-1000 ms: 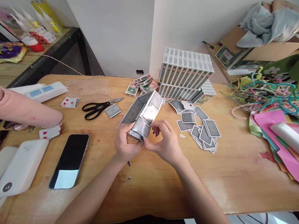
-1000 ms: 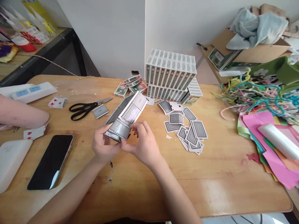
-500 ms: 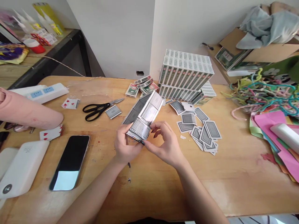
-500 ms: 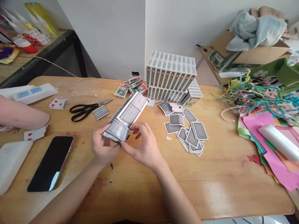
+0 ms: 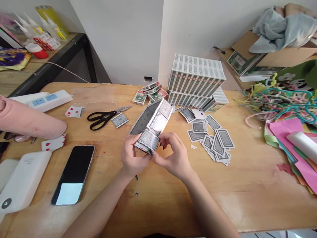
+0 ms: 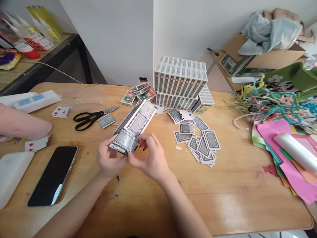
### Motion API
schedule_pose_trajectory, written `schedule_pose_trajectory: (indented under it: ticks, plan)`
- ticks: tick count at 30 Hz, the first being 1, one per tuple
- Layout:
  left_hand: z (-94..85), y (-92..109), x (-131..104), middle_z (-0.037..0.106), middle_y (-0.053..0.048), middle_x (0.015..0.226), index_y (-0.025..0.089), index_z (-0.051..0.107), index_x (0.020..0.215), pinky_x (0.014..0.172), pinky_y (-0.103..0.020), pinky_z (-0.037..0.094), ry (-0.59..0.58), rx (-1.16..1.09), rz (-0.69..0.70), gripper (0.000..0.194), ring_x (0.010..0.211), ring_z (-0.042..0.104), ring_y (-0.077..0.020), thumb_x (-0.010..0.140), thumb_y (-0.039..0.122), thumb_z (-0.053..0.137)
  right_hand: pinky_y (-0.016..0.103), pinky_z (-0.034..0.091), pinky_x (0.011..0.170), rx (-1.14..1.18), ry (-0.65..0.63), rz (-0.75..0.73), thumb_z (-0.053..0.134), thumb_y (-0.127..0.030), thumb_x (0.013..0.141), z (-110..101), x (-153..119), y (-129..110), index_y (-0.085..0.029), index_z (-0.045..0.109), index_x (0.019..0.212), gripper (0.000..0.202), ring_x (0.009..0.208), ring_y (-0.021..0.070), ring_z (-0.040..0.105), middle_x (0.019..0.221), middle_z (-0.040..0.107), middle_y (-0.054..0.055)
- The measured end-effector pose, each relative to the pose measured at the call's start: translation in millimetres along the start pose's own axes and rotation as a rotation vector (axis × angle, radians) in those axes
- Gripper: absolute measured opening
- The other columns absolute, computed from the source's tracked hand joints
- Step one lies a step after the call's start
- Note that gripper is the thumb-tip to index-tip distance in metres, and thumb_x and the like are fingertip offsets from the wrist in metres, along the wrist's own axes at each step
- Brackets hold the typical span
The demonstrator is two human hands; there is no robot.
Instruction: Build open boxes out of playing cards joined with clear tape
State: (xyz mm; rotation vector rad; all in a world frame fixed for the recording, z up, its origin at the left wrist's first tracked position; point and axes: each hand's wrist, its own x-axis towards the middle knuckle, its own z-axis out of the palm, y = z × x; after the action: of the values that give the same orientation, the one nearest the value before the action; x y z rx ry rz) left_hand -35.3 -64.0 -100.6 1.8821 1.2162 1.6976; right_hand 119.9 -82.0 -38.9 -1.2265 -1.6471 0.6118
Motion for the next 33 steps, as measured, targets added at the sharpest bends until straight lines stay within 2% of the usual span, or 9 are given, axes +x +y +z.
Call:
schedule_pose_trajectory:
  ticks: [9,22,27,33]
  plan:
    - [0.6,1.3,-0.5,0.058,-0.005,0.095,0.022,0.049,0.121,0.074,-0.035,0.05,-0.018,-0.017,0.054,0.07,0.083,0.059,-0.0199,0.057,0.02,0.078,0.027,0.048,0.061,-0.082,0.012,-0.08,0.063,-0.024,0.072,1.4,-0.7,5.4,-0.021,0.05,0.096,0.028,0.066,0.0131,0.051,0.077,0.051,0.0]
    - [0.1,7.6,1.3,0.057,-0.005,0.091,0.02,0.048,0.119,0.071,-0.035,0.05,-0.035,0.131,0.119,0.062,0.08,0.058,-0.0196,0.064,0.026,0.075,0.027,0.046,0.061,-0.091,-0.019,-0.05,0.064,-0.025,0.07,-1.9,0.5,5.9,-0.022,0.049,0.093,0.027,0.066,0.0131,0.048,0.076,0.049,-0.001]
    - [-0.5,11.2,0.8,0.057,-0.005,0.091,0.019,0.048,0.119,0.07,-0.036,0.05,-0.029,0.13,0.122,0.061,0.079,0.059,-0.0201,0.065,0.028,0.075,0.026,0.045,0.061,-0.046,-0.066,-0.015,0.065,-0.025,0.07,-6.2,4.8,1.5,-0.021,0.051,0.089,0.024,0.065,0.0124,0.047,0.074,0.049,-0.001]
    - [-0.6,14.6,0.2,0.058,-0.006,0.089,0.018,0.049,0.117,0.07,-0.037,0.05,-0.05,0.165,0.11,0.052,0.078,0.059,-0.02,0.071,0.029,0.071,0.025,0.045,0.06,-0.063,-0.07,-0.027,0.065,-0.025,0.071,-6.8,7.6,-2.7,-0.021,0.051,0.088,0.023,0.065,0.0122,0.047,0.074,0.048,-0.001]
